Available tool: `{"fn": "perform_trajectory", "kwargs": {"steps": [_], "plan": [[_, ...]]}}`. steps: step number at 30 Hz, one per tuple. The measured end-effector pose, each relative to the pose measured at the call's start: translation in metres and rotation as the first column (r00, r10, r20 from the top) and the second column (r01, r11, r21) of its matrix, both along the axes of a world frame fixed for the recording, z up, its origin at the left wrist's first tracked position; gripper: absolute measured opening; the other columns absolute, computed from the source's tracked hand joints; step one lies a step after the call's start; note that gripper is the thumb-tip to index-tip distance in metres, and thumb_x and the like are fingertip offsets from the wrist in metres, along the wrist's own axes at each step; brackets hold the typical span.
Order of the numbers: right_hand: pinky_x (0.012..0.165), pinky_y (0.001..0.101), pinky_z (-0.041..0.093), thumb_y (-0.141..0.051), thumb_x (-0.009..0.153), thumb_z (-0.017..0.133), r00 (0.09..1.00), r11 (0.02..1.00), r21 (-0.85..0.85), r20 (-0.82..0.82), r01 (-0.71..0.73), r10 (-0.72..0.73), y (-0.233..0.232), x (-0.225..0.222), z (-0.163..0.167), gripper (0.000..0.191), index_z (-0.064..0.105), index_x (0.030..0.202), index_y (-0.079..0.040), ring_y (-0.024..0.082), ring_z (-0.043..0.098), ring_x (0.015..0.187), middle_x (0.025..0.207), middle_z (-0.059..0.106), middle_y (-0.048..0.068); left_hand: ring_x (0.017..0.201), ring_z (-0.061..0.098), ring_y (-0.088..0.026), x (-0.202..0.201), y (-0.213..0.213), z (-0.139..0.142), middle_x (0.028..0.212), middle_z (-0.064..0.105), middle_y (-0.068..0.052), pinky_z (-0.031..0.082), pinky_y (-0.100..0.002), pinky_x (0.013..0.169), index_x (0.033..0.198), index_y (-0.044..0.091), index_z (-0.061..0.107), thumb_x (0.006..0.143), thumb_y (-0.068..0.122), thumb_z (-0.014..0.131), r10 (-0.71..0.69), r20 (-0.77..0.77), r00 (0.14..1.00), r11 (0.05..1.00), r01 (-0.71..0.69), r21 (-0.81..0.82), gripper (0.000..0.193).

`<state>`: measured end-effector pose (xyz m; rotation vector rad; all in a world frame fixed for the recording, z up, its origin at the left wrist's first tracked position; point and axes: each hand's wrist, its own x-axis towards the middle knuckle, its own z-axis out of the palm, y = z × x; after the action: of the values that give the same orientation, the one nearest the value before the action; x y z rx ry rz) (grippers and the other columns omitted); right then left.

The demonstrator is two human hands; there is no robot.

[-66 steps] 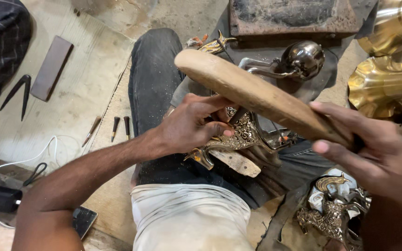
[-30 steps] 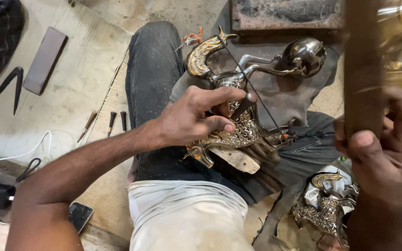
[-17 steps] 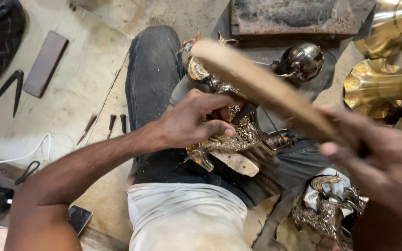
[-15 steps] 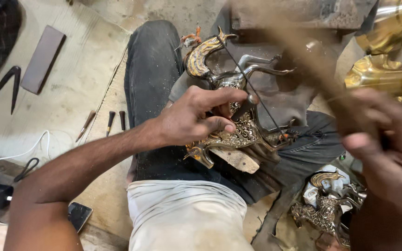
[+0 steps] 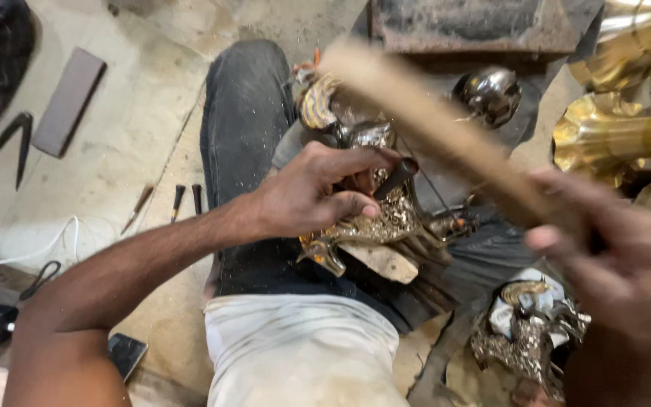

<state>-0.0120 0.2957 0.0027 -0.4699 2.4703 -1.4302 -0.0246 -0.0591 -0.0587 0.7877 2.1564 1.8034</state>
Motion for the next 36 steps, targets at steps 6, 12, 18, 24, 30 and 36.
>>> {"fn": "perform_trajectory", "kwargs": {"steps": [6, 12, 18, 24, 30, 36], "plan": [[0.069, 0.0333, 0.053, -0.031, 0.101, 0.069, 0.980, 0.994, 0.096, -0.188, -0.047, 0.064, -0.002, 0.003, -0.002, 0.041, 0.058, 0.134, -0.009, 0.019, 0.061, 0.088, 0.118, 0.065, 0.014, 0.077, 0.074, -0.013, 0.000, 0.001, 0.001, 0.086, 0.076, -0.007, 0.059, -0.031, 0.069, 0.137, 0.006, 0.060, 0.090, 0.013, 0.083, 0.003, 0.022, 1.000, 0.999, -0.002, -0.052, 0.053], [0.057, 0.0229, 0.047, -0.029, 0.103, 0.068, 0.997, 0.960, -0.271, 0.022, 0.073, -0.069, -0.010, 0.000, 0.005, 0.052, 0.052, 0.150, -0.014, 0.008, 0.061, 0.070, 0.095, 0.068, 0.004, 0.078, 0.075, -0.012, 0.000, -0.001, 0.000, 0.084, 0.076, -0.007, 0.062, -0.031, 0.072, 0.145, 0.008, 0.056, 0.091, 0.009, 0.077, -0.037, 0.085, 0.996, 0.998, 0.033, 0.048, 0.058], [0.052, 0.0271, 0.043, -0.023, 0.097, 0.065, 0.988, 0.993, -0.056, -0.106, 0.105, -0.110, -0.018, -0.011, 0.004, 0.043, 0.058, 0.137, -0.007, 0.010, 0.053, 0.055, 0.087, 0.067, 0.009, 0.075, 0.074, -0.012, -0.001, 0.000, 0.000, 0.085, 0.077, -0.007, 0.059, -0.031, 0.068, 0.141, 0.007, 0.057, 0.092, 0.013, 0.081, -0.022, 0.023, 0.999, 1.000, 0.022, 0.014, 0.055], [0.051, 0.0254, 0.043, -0.022, 0.100, 0.065, 0.995, 0.997, 0.005, -0.069, -0.071, 0.071, -0.021, -0.005, 0.009, 0.045, 0.057, 0.140, -0.003, 0.010, 0.054, 0.059, 0.080, 0.066, 0.010, 0.080, 0.076, -0.013, -0.001, 0.000, 0.000, 0.082, 0.075, -0.007, 0.061, -0.031, 0.069, 0.144, 0.008, 0.056, 0.091, 0.013, 0.081, -0.011, 0.035, 0.999, 1.000, 0.012, -0.019, 0.059], [0.050, 0.0272, 0.047, -0.030, 0.100, 0.065, 1.000, 0.999, -0.043, -0.010, 0.009, -0.009, -0.019, -0.005, 0.012, 0.049, 0.051, 0.141, -0.007, 0.011, 0.059, 0.059, 0.078, 0.061, 0.006, 0.077, 0.078, -0.013, -0.002, 0.001, -0.004, 0.084, 0.077, -0.007, 0.061, -0.031, 0.068, 0.141, 0.009, 0.059, 0.087, 0.010, 0.084, -0.020, 0.013, 1.000, 0.998, 0.020, -0.056, 0.060], [0.057, 0.0216, 0.045, -0.035, 0.104, 0.067, 0.981, 0.971, -0.174, -0.083, 0.161, -0.178, -0.023, 0.002, 0.019, 0.048, 0.056, 0.142, -0.008, 0.011, 0.058, 0.070, 0.100, 0.064, 0.006, 0.078, 0.078, -0.012, -0.001, -0.001, -0.006, 0.084, 0.077, -0.006, 0.062, -0.030, 0.068, 0.144, 0.008, 0.057, 0.091, 0.010, 0.081, -0.031, 0.041, 0.999, 0.998, 0.029, 0.050, 0.058]]}}
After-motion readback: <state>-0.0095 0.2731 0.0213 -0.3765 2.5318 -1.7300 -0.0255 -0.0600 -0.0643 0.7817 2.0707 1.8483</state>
